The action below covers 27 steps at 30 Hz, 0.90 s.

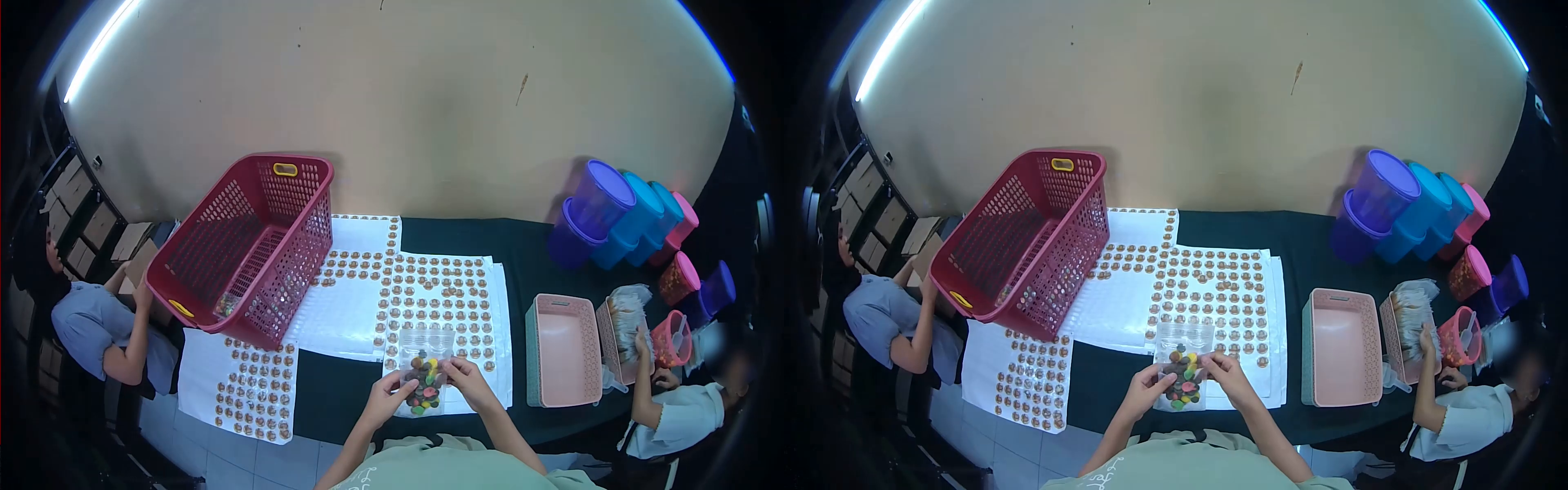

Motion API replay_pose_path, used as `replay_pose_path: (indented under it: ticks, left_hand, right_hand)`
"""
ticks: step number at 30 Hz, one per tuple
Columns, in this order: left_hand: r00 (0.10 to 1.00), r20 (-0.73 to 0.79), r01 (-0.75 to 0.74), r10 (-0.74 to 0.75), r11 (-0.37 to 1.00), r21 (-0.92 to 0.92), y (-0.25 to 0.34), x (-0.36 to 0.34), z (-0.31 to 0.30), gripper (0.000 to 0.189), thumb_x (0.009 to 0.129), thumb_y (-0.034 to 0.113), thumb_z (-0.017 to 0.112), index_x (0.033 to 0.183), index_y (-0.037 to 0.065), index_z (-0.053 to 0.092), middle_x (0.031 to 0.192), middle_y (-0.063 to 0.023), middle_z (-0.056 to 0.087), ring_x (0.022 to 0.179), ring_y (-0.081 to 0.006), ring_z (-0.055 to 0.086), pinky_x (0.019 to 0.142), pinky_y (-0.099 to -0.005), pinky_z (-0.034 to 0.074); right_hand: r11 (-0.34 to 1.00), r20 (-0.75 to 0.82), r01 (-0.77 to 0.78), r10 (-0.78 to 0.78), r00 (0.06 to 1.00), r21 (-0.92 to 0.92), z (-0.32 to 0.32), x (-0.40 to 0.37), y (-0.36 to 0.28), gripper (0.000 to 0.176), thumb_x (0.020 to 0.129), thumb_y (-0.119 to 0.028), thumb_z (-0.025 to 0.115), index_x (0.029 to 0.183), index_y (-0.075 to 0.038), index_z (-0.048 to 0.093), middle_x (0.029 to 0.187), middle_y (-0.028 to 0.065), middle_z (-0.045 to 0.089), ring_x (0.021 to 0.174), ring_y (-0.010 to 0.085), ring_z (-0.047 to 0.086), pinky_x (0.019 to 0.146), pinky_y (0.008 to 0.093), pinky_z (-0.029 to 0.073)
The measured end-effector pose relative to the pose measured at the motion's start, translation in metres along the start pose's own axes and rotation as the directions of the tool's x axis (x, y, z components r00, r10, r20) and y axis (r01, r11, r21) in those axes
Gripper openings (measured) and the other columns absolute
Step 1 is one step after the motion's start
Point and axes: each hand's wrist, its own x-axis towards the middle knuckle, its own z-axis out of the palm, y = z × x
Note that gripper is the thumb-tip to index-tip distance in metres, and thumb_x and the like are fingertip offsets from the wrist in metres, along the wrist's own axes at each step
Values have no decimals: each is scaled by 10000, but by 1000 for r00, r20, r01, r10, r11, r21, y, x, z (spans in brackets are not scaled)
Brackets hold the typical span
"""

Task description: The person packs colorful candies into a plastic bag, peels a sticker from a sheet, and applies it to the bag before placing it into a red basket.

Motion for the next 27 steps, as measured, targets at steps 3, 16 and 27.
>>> replay_pose_path:
  ticks: [3, 16, 27]
  left_hand:
    - [999, -12, 47, -48, 994, -98, 4, -4, 4, 260, 843, 148, 557, 1047, -13, 546, 856, -29, 587, 725, -64, 544, 627, -204, 459]
    - [948, -205, -191, 244, 950, 245, 13, 6, 4, 269, 748, 149, 668, 964, 2, 602, 837, -78, 627, 721, -125, 593, 663, -240, 465]
    - [944, -322, 106, -79, 992, 67, 8, -15, -32, 229, 850, 187, 549, 855, -36, 600, 717, -44, 596, 685, -55, 561, 607, -198, 449]
  right_hand:
    - [1000, 57, -9, 10, 998, -9, 1, -2, -5, 247, 875, -216, 510, 928, 3, 611, 781, 21, 594, 712, 76, 540, 690, 226, 449]
    - [985, -108, -19, 38, 993, 173, -22, 2, -1, 203, 870, -184, 508, 939, -15, 595, 826, 43, 616, 718, 77, 565, 657, 207, 449]
    - [365, -379, -253, -334, 863, -896, -74, 6, 148, 449, 622, -74, 697, 1016, -13, 491, 971, 154, 474, 949, 330, 459, 790, 399, 408]
